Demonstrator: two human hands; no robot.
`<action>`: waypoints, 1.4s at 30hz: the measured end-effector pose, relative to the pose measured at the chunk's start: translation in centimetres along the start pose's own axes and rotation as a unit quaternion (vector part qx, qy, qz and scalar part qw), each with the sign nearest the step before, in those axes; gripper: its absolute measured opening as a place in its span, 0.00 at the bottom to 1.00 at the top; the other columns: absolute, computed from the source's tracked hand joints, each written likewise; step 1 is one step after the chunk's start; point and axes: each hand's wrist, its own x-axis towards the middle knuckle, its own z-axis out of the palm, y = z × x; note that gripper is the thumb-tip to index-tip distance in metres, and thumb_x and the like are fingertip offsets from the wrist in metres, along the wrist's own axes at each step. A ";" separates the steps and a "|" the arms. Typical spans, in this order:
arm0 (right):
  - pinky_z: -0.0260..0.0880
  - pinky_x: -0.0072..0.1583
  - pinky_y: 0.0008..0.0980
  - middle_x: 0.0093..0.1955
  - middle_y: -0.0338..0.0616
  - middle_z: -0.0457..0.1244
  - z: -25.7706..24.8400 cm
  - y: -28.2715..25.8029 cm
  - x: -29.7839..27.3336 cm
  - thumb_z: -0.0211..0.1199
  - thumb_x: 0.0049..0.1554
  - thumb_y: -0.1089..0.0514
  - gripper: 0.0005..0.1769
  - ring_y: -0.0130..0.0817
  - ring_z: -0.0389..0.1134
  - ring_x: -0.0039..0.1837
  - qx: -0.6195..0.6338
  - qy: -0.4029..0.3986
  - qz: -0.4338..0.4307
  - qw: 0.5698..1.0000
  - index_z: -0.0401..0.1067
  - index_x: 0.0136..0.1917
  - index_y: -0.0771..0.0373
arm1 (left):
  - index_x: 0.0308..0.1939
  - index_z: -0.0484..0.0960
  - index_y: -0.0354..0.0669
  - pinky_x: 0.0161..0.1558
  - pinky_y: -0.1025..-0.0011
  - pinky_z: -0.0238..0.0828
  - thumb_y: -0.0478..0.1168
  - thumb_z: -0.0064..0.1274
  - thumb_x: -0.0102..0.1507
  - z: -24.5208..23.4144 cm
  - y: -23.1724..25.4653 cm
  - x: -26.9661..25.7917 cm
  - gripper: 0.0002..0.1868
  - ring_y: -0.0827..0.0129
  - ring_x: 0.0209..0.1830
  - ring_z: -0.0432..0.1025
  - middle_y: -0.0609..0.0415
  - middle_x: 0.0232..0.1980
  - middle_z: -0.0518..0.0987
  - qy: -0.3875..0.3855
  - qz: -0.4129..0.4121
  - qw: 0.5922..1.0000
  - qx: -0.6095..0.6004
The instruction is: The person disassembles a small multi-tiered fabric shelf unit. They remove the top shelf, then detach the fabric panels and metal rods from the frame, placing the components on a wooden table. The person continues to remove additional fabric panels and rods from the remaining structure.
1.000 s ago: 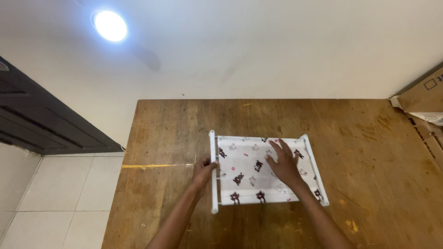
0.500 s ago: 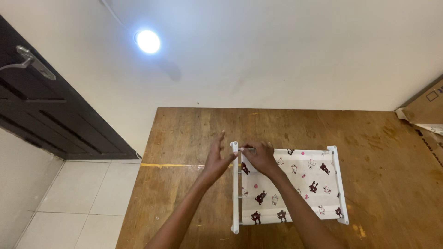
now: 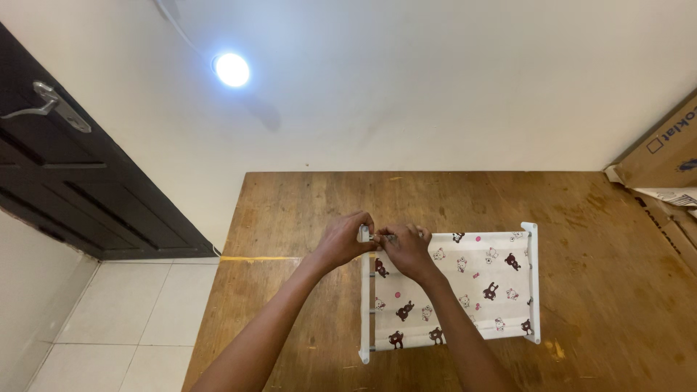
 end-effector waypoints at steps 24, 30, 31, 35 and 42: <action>0.56 0.69 0.55 0.47 0.37 0.73 5.5 3.8 1.4 0.64 0.58 0.45 0.12 0.41 0.68 0.59 -0.043 -0.014 0.038 0.998 0.81 0.49 0.50 | 0.70 0.68 0.41 0.46 0.58 0.83 0.33 0.53 0.63 13.0 -9.6 -8.3 0.30 0.61 0.48 0.78 0.46 0.56 0.79 -0.143 -0.440 0.792 -0.398; 0.35 0.76 0.70 0.64 0.42 0.67 7.7 5.7 -0.1 0.61 0.59 0.50 0.20 0.47 0.60 0.71 -0.059 -0.115 0.050 0.990 0.74 0.65 0.48 | 0.60 0.78 0.32 0.38 0.67 0.81 0.29 0.55 0.62 19.5 -12.2 -9.0 0.21 0.65 0.40 0.79 0.48 0.46 0.83 0.017 -0.446 0.797 -0.408; 0.36 0.76 0.70 0.64 0.40 0.67 8.2 5.8 -0.8 0.61 0.59 0.50 0.20 0.46 0.60 0.72 -0.061 -0.128 0.047 0.989 0.74 0.64 0.48 | 0.58 0.79 0.32 0.38 0.68 0.80 0.29 0.56 0.62 20.1 -12.6 -9.2 0.20 0.66 0.40 0.79 0.49 0.46 0.83 0.033 -0.439 0.806 -0.395; 0.37 0.76 0.71 0.69 0.42 0.63 9.7 6.1 -5.3 0.62 0.58 0.48 0.20 0.44 0.57 0.75 -0.075 -0.160 -0.008 0.984 0.74 0.64 0.49 | 0.56 0.80 0.35 0.39 0.71 0.80 0.31 0.60 0.61 20.9 -14.0 -9.0 0.19 0.66 0.38 0.79 0.48 0.46 0.83 0.074 -0.471 0.801 -0.362; 0.42 0.74 0.70 0.77 0.48 0.55 10.8 6.0 -12.9 0.66 0.57 0.42 0.25 0.52 0.51 0.80 -0.061 -0.141 -0.098 0.983 0.73 0.66 0.46 | 0.58 0.75 0.35 0.38 0.71 0.81 0.34 0.57 0.64 20.5 -15.3 -10.2 0.18 0.66 0.39 0.79 0.46 0.50 0.81 0.088 -0.452 0.749 -0.476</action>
